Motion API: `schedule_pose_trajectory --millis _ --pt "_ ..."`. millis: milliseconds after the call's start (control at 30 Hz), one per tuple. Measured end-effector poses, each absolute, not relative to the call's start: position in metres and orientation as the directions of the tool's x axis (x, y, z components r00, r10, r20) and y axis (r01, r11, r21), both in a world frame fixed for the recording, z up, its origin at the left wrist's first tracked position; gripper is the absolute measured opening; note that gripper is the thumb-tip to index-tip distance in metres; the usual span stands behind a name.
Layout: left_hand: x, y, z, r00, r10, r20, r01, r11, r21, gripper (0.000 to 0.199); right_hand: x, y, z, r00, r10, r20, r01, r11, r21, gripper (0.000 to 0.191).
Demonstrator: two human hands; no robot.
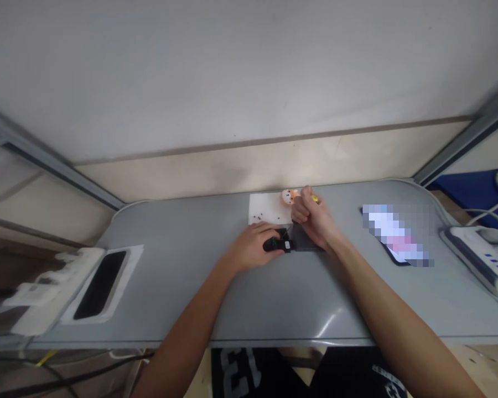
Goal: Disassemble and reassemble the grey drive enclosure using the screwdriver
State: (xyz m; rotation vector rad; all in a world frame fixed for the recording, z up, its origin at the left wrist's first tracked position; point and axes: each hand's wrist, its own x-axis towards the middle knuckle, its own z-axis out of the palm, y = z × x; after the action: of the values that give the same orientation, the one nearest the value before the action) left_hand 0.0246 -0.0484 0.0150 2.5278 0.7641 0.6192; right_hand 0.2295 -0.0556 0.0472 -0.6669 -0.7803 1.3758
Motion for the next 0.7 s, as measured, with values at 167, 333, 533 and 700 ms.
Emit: schedule_pose_trajectory --millis 167,333,533,700 --pt "0.0254 -0.0498 0.0179 0.754 0.595 0.279 0.417 -0.762 0.496 0.022 0.2289 -0.056 0.0496 -0.026 0.993 0.115 -0.608 0.075 -0.79 0.04" --pt "0.024 -0.0483 0.0154 0.76 0.587 0.28 0.415 -0.769 0.487 0.02 0.2285 -0.0583 0.0466 -0.026 0.988 0.151 -0.576 0.109 -0.81 0.039" --pt "0.0236 -0.0466 0.0123 0.766 0.576 0.287 0.399 -0.775 0.49 0.021 0.227 -0.0565 0.0475 -0.002 0.99 0.143 -0.576 0.116 -0.809 0.049" --pt "0.0244 -0.0481 0.0141 0.751 0.594 0.289 0.416 -0.765 0.492 0.022 0.2286 -0.0601 0.0511 -0.111 0.984 0.138 -0.583 0.048 -0.811 0.039"
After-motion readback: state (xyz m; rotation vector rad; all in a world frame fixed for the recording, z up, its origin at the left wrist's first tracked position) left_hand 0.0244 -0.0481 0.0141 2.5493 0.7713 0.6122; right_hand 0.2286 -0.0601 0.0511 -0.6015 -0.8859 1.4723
